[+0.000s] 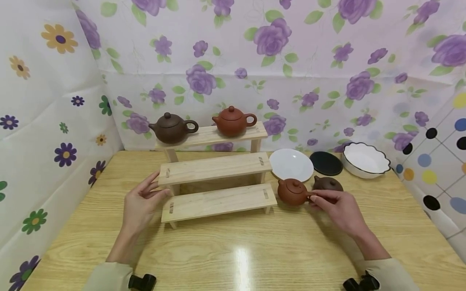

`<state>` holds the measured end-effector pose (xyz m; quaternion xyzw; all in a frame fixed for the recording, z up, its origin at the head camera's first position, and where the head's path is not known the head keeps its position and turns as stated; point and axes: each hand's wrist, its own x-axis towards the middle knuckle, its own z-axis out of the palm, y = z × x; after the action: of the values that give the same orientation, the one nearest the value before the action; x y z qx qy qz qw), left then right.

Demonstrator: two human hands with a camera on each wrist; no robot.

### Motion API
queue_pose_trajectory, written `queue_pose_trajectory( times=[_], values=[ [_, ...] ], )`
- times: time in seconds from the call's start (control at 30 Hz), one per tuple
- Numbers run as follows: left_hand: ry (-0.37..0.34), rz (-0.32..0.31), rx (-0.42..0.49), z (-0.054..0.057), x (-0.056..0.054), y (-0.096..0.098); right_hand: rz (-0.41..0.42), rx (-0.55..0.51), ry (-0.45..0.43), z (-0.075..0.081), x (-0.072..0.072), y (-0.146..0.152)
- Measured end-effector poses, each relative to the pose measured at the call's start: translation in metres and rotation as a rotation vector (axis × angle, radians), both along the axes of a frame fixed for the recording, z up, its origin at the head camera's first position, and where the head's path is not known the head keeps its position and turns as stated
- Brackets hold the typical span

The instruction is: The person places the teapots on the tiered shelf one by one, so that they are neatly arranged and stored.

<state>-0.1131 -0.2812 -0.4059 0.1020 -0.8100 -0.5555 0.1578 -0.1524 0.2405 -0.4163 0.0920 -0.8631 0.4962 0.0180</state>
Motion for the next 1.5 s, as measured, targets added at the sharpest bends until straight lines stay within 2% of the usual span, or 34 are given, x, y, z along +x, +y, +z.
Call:
queue_pose_trajectory(
  times=[0.2,0.3,0.67,0.9,1.13,1.5],
  values=[
    [0.011,-0.004,0.025,0.0,-0.001,0.0,0.041,-0.083,0.017,0.009,0.001,0.0],
    [0.017,-0.017,0.04,0.0,-0.001,-0.001,0.04,-0.084,0.027,0.013,-0.001,0.0],
    [0.007,-0.013,0.058,0.001,0.0,0.0,0.042,-0.159,-0.028,0.03,-0.008,0.001],
    [0.021,-0.02,0.065,0.002,0.0,0.001,0.054,-0.108,0.021,0.041,-0.013,0.001],
    [0.038,-0.033,0.077,-0.001,-0.001,0.0,0.118,-0.112,0.087,0.052,-0.021,-0.006],
    [0.001,-0.018,0.035,0.001,0.0,-0.001,0.188,-0.137,0.084,0.077,-0.033,-0.026]
  ],
)
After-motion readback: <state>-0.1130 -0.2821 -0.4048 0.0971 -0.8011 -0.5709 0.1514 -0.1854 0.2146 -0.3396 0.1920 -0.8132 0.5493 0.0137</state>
